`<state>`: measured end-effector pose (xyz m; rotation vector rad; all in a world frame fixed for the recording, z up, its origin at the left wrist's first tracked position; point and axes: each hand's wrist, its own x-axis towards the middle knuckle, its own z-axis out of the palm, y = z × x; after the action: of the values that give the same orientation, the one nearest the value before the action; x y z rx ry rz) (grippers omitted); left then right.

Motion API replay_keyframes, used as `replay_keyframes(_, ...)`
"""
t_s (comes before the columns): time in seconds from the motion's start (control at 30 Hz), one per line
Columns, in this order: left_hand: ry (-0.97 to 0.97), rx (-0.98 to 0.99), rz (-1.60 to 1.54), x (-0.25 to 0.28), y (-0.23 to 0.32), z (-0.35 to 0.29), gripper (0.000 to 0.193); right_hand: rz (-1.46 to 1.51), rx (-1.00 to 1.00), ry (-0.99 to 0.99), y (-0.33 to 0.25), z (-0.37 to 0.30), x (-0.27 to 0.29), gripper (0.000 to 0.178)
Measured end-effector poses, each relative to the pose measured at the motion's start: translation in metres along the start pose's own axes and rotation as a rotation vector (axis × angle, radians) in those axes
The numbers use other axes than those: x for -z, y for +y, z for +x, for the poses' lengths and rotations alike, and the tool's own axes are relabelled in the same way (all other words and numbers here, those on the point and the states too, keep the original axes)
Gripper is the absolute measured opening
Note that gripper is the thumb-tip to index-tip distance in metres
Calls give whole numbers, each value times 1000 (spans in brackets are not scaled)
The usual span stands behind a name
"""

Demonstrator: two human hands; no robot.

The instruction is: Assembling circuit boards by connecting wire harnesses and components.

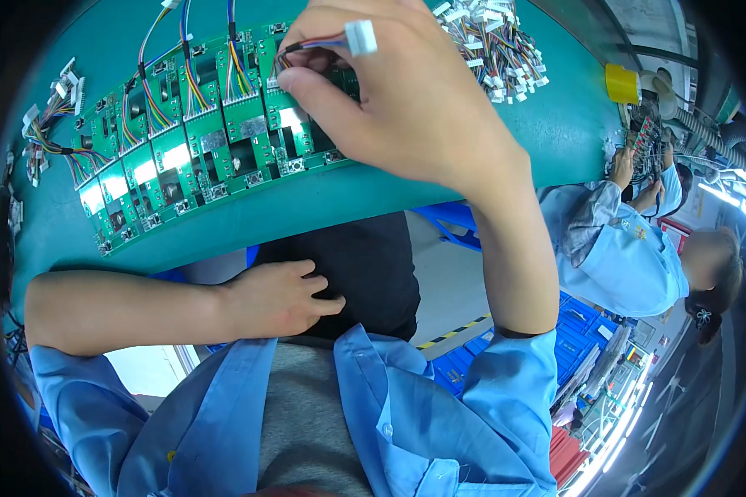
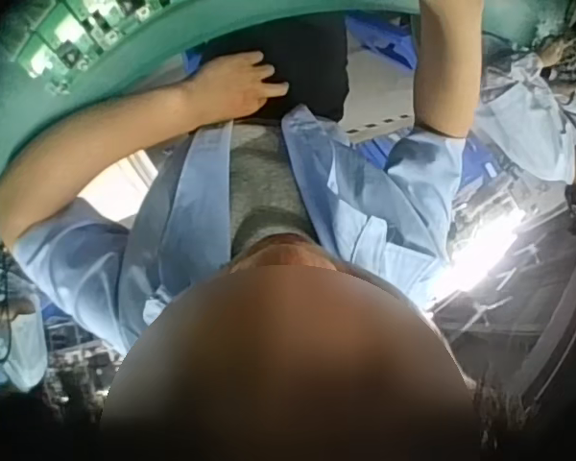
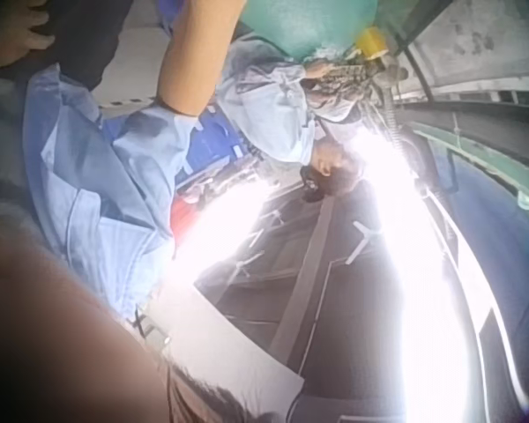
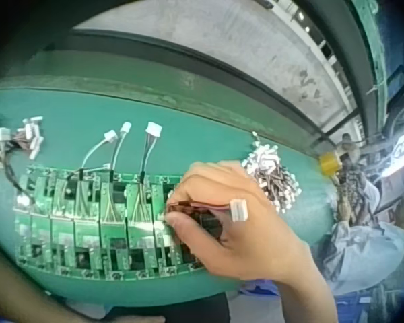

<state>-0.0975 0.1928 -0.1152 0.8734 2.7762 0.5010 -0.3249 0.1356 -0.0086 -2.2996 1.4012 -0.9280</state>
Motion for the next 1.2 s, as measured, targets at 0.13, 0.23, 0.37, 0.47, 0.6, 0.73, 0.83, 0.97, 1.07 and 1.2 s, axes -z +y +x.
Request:
replay_keyframes(0.13,-15,4,-7,-1,0,0,15,68,-188,-56,-5,2,2,9)
replay_keyframes(0.23,35,4,-4,-5,-1,1,14,81,-226,-51,-4,-1,-1,10)
replay_keyframes(0.37,30,-4,10,-3,-2,3,15,-21,-114,-26,-4,-7,-3,11)
replay_keyframes(0.47,14,-8,24,-2,-2,2,15,-129,16,-8,-3,-10,-4,12)
replay_keyframes(0.6,19,0,22,-3,-2,2,16,-246,125,-4,-1,-10,-7,15)
replay_keyframes(0.73,43,7,17,-5,-2,1,16,-507,197,-87,-5,-7,7,16)
replay_keyframes(0.83,48,13,17,-6,-2,1,16,-418,97,-77,-9,-9,0,16)
replay_keyframes(0.97,38,14,24,-6,-1,1,16,111,-281,37,-11,-13,-15,16)
replay_keyframes(1.07,24,18,38,-6,-1,1,16,91,-280,86,-8,-11,-12,15)
replay_keyframes(1.2,24,24,36,-5,-2,0,16,75,-462,6,-14,-3,4,14)
